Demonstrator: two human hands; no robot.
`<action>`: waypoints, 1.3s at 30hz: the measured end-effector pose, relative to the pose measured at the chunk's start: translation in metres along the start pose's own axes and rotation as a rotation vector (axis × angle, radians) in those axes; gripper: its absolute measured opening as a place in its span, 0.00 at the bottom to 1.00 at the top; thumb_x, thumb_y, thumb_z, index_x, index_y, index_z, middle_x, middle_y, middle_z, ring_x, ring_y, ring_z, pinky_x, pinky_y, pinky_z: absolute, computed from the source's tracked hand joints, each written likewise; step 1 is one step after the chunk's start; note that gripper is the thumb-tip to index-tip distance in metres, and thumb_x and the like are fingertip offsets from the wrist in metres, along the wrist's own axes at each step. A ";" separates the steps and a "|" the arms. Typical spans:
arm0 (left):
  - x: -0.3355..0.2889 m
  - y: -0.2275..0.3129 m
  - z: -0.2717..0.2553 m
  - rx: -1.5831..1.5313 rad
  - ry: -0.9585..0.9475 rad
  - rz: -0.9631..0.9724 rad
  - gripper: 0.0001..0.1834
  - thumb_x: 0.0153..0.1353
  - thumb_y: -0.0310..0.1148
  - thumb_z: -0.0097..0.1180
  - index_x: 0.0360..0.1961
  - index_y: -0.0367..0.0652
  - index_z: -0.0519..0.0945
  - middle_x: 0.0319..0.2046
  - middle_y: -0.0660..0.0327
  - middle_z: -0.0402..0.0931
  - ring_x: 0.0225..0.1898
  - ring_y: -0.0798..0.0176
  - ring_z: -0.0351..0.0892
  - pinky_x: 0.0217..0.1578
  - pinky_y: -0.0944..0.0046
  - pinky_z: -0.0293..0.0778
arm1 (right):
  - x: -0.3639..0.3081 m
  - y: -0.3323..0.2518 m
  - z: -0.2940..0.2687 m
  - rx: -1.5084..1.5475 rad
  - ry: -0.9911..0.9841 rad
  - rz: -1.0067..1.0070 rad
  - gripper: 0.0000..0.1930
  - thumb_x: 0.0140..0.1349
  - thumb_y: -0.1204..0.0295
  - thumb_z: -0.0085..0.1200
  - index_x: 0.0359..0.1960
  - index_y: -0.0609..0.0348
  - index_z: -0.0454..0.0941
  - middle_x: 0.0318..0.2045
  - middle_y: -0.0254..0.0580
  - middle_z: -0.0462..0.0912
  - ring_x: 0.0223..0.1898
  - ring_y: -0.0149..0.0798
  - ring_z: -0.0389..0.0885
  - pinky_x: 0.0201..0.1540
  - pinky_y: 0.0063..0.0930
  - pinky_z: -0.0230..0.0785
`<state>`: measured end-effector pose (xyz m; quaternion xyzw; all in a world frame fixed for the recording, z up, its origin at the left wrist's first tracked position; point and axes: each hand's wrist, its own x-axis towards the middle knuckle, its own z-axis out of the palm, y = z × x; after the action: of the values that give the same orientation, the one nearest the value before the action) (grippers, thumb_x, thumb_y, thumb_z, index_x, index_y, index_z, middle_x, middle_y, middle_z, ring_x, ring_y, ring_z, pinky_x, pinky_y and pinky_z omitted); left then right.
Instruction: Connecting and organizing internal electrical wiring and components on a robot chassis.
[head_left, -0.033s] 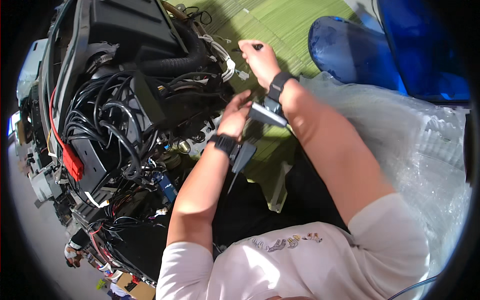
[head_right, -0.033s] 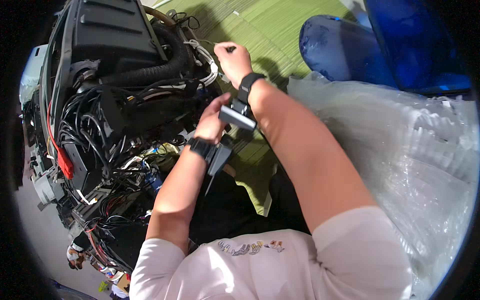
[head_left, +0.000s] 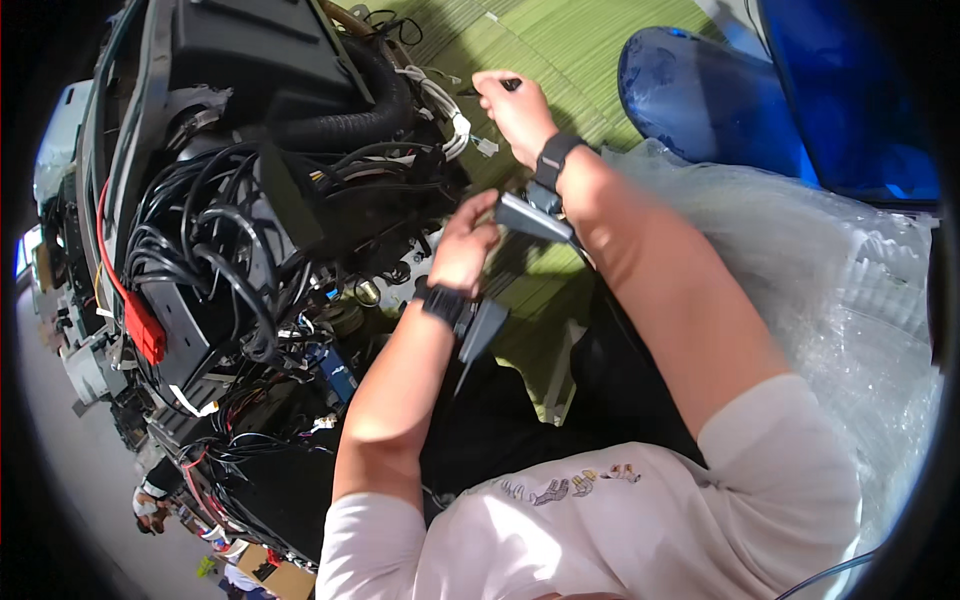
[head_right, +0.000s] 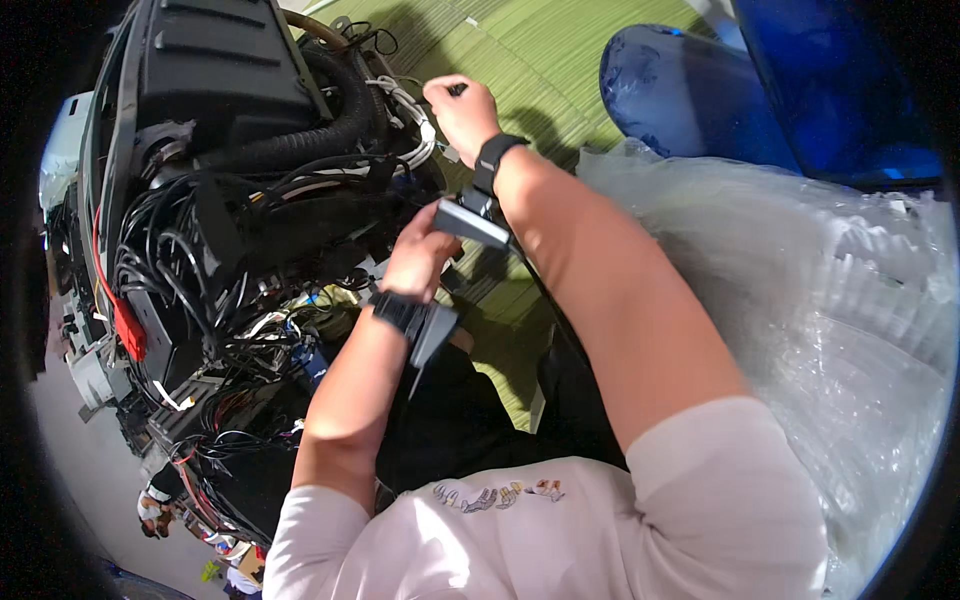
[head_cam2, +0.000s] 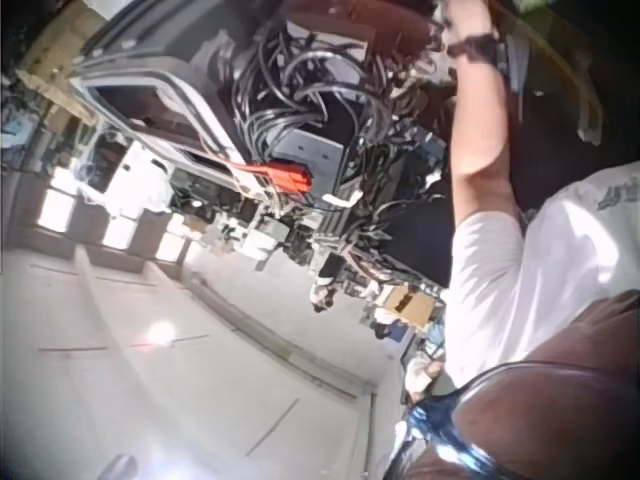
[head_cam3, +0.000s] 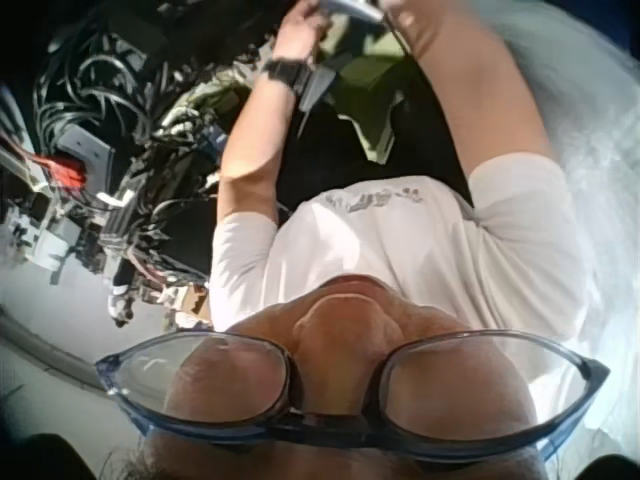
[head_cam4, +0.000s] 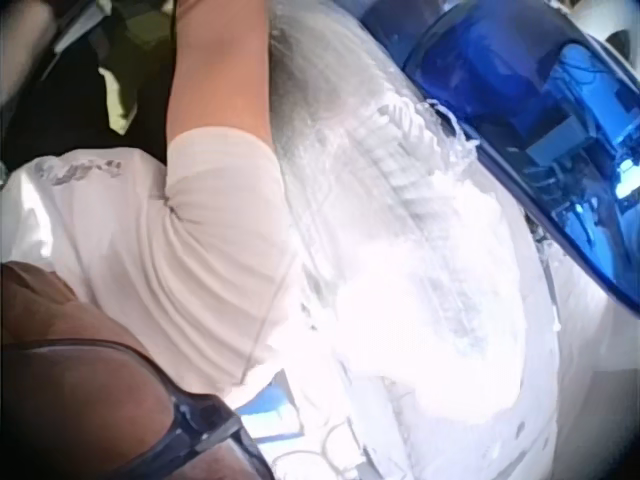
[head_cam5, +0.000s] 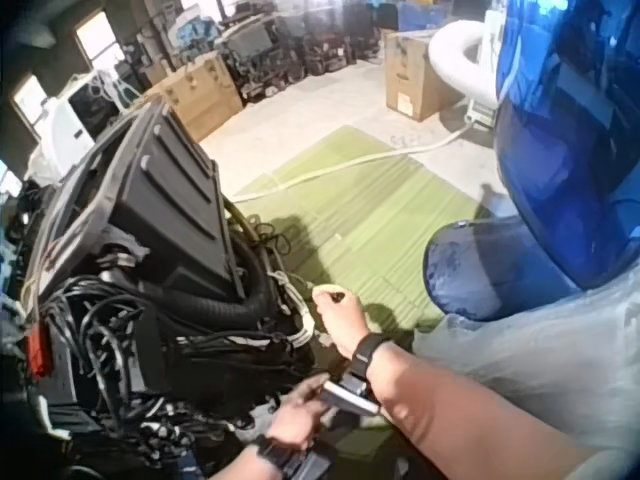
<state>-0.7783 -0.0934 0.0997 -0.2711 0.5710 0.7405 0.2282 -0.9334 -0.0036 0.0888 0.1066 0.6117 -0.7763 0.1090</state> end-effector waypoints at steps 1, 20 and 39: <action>-0.026 0.014 0.003 -0.045 0.015 -0.042 0.24 0.51 0.22 0.45 0.53 0.37 0.64 0.46 0.58 0.66 0.44 0.64 0.67 0.43 0.69 0.66 | 0.010 0.008 0.003 0.036 0.004 0.016 0.08 0.48 0.69 0.54 0.25 0.61 0.77 0.19 0.33 0.76 0.21 0.25 0.71 0.26 0.20 0.64; -0.128 0.009 -0.030 -0.347 0.213 -0.006 0.15 0.56 0.28 0.47 0.45 0.36 0.68 0.46 0.49 0.68 0.43 0.57 0.72 0.42 0.62 0.71 | 0.053 0.096 -0.011 0.064 -0.076 0.082 0.11 0.59 0.67 0.47 0.34 0.64 0.73 0.23 0.39 0.77 0.24 0.27 0.72 0.31 0.19 0.65; -0.134 -0.005 -0.035 -0.337 0.183 -0.165 0.14 0.57 0.28 0.47 0.45 0.36 0.67 0.45 0.49 0.69 0.43 0.60 0.73 0.43 0.64 0.70 | 0.042 0.097 0.003 -0.062 -0.072 0.011 0.12 0.56 0.64 0.49 0.28 0.63 0.72 0.17 0.37 0.76 0.18 0.28 0.75 0.24 0.24 0.67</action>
<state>-0.6696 -0.1303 0.1779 -0.4177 0.4331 0.7766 0.1866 -0.9451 -0.0301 -0.0126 0.0786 0.6305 -0.7596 0.1386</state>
